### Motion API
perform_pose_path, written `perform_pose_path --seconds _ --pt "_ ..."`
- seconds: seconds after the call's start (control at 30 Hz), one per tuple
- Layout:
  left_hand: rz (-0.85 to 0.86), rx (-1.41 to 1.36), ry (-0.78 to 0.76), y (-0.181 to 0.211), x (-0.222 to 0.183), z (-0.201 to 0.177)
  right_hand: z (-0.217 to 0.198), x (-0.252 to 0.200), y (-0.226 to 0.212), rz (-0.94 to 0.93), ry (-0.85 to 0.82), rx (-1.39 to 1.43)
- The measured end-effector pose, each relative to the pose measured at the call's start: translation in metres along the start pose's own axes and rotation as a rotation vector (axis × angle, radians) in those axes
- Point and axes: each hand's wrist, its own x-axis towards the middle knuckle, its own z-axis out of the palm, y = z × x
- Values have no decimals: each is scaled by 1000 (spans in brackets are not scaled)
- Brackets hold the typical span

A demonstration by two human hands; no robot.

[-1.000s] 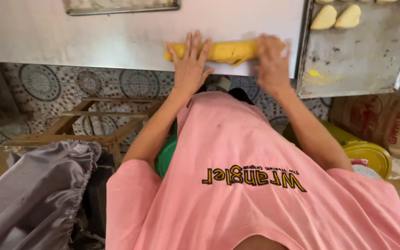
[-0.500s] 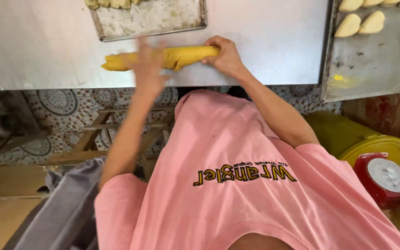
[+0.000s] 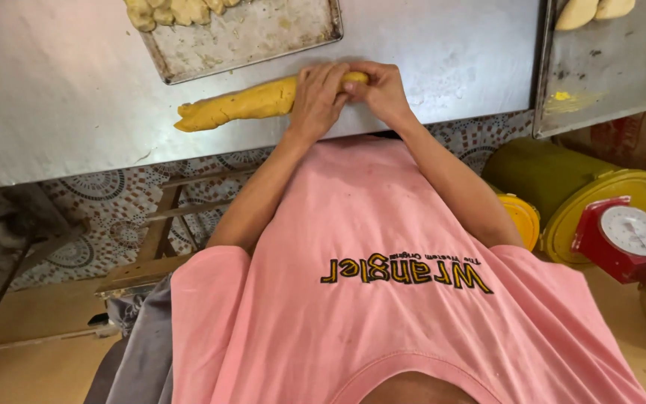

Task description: The person is taking small portions of dough from a larger mass, shaping them into individual buns, and arranging them on metal baking sheets.

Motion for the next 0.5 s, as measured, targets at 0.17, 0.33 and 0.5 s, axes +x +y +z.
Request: perform_pose_path --seconds 0.17,0.33,0.5 --pt "-46 -127 22 -13 -3 10 4 14 -10 109 142 -116" --pt "-31 -170 49 -16 -3 7 6 17 -15 91 110 -218" --pt "-31 -165 55 -22 -5 7 8 19 -11 32 186 -422"
